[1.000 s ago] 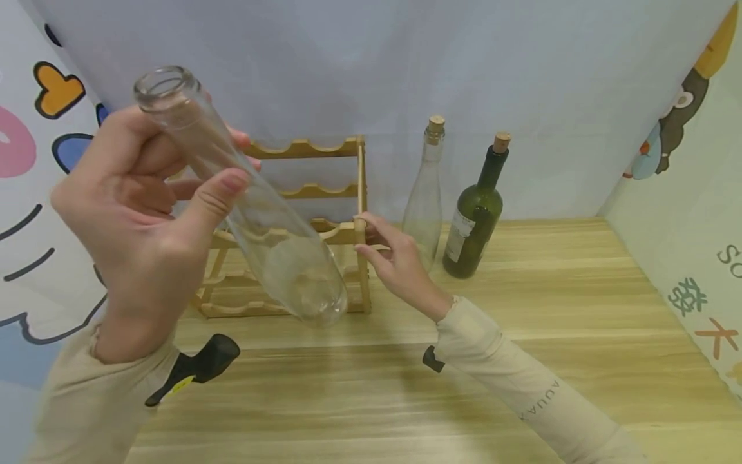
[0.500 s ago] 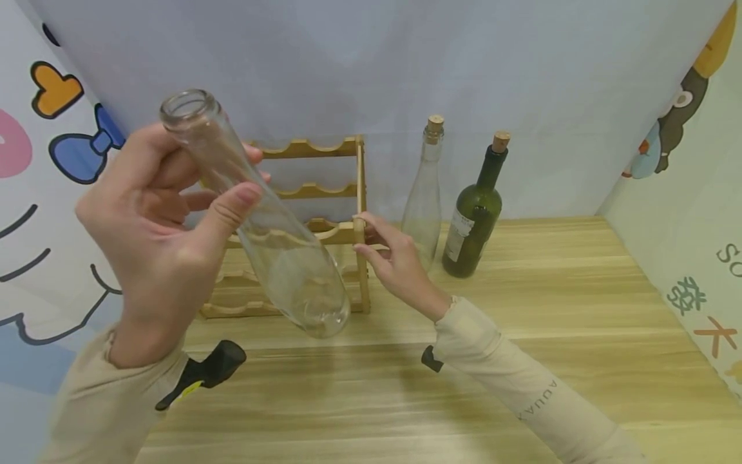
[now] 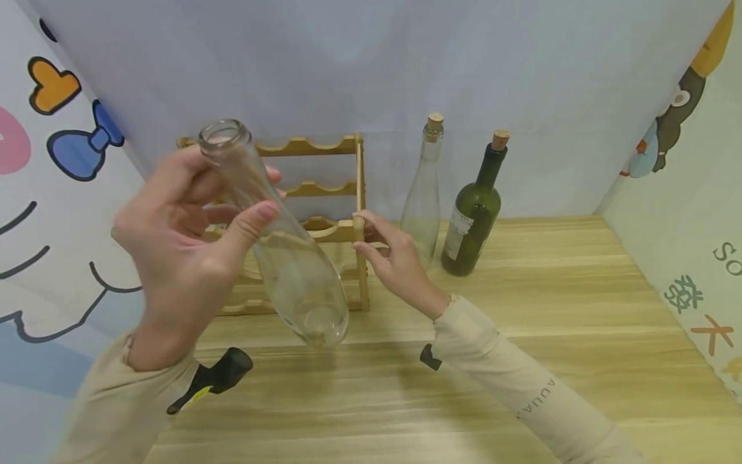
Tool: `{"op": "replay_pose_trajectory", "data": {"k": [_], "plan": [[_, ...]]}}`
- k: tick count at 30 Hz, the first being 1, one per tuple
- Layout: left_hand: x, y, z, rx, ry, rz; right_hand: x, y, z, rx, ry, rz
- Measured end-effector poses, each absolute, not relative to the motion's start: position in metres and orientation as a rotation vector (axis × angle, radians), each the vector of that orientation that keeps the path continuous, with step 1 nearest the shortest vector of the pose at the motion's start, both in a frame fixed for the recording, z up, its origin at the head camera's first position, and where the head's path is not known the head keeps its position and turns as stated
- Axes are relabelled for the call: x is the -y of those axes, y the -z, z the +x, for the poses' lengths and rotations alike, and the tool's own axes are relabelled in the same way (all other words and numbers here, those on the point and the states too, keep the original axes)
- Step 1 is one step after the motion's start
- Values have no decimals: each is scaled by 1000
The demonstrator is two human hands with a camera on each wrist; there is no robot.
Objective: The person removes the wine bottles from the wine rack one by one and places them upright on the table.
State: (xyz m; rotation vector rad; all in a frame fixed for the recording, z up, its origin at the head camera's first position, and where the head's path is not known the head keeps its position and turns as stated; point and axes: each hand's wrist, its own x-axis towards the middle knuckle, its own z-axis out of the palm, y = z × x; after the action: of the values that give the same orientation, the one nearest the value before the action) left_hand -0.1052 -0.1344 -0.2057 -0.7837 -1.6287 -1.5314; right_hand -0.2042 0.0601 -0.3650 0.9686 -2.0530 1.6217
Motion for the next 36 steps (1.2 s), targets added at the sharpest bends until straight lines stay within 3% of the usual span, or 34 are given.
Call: {"op": "replay_pose_trajectory", "data": {"k": [12, 22, 36], "plan": [[130, 216, -104, 1793, 1395, -727, -61, 370, -207, 2055, -1610, 961], [130, 232, -108, 1882, 1400, -704, -59, 344, -188, 2077, -1590, 958], [127, 253, -112, 1933, 1409, -698, -61, 372, -210, 2051, -1594, 970]]}}
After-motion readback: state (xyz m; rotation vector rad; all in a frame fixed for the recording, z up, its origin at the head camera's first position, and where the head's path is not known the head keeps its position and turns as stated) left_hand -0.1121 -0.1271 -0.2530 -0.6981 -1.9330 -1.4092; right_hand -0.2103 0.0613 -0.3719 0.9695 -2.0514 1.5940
